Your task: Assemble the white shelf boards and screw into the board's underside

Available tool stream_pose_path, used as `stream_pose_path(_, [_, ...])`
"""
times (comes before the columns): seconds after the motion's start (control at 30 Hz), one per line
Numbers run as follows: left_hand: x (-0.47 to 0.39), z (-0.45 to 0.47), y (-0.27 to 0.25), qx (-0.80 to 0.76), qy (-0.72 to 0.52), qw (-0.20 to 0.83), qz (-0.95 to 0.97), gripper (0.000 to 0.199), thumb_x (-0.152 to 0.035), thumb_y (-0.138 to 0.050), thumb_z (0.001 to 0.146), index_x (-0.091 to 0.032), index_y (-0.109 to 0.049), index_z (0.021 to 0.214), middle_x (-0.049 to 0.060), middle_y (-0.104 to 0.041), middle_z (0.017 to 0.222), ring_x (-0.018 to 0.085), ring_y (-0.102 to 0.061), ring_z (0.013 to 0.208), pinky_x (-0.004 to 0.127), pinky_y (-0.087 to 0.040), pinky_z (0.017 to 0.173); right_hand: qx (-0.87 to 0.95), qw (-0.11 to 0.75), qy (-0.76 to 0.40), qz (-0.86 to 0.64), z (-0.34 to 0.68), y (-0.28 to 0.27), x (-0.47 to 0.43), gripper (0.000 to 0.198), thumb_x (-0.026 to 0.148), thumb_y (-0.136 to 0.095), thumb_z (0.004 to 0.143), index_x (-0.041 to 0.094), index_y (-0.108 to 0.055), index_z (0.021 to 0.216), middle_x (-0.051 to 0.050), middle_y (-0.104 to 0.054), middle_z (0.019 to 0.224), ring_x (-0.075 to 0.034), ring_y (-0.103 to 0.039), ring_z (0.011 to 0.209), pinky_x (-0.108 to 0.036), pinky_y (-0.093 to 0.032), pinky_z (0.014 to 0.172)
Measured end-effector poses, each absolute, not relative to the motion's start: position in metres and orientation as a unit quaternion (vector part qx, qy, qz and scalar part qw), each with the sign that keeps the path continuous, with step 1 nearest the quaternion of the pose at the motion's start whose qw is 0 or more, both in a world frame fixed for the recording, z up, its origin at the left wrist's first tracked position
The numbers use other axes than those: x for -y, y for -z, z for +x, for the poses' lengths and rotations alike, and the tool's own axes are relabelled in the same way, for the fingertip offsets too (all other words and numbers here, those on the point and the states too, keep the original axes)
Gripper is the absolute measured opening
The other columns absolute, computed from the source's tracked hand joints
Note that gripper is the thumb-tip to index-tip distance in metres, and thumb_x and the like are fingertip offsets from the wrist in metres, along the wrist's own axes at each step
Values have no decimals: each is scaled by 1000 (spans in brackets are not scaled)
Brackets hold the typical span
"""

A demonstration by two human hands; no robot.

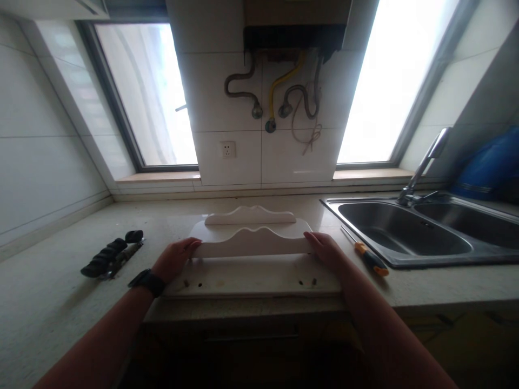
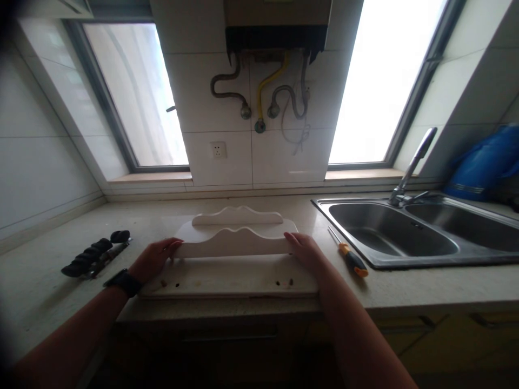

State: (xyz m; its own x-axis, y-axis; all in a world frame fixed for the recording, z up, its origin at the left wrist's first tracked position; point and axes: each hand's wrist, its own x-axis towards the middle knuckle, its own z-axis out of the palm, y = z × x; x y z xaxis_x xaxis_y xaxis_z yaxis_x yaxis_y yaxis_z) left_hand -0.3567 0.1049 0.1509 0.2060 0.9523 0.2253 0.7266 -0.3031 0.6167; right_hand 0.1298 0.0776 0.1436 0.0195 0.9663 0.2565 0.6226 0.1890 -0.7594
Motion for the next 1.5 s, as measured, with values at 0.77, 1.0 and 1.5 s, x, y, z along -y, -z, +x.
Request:
stream_pose_path(0.77, [-103, -358, -152, -554, -293, 295, 721, 62, -71, -48, 88, -15, -74, 95, 6, -75, 99, 21, -64, 90, 26, -47, 80, 695, 376, -255, -557, 135, -142, -81, 33, 51, -53, 89, 22, -67, 97, -2, -67, 88, -21, -61, 87, -34, -47, 81])
stream_pose_path(1.0, [-105, -358, -151, -559, -310, 285, 714, 63, -72, -47, 86, -14, -71, 90, 8, -74, 96, 22, -63, 88, 28, -49, 81, 711, 353, -225, -565, 132, -139, -95, 39, 56, -50, 91, 22, -66, 90, -3, -67, 85, -22, -61, 84, -34, -47, 79])
stream_pose_path(1.5, [-100, -356, -154, -559, -322, 302, 702, 63, -72, -50, 82, -13, -69, 82, 5, -68, 75, 17, -57, 69, 25, -45, 65, 693, 387, -233, -562, 127, -140, -132, 46, 60, -49, 88, 19, -66, 81, -4, -68, 81, -22, -61, 82, -32, -46, 77])
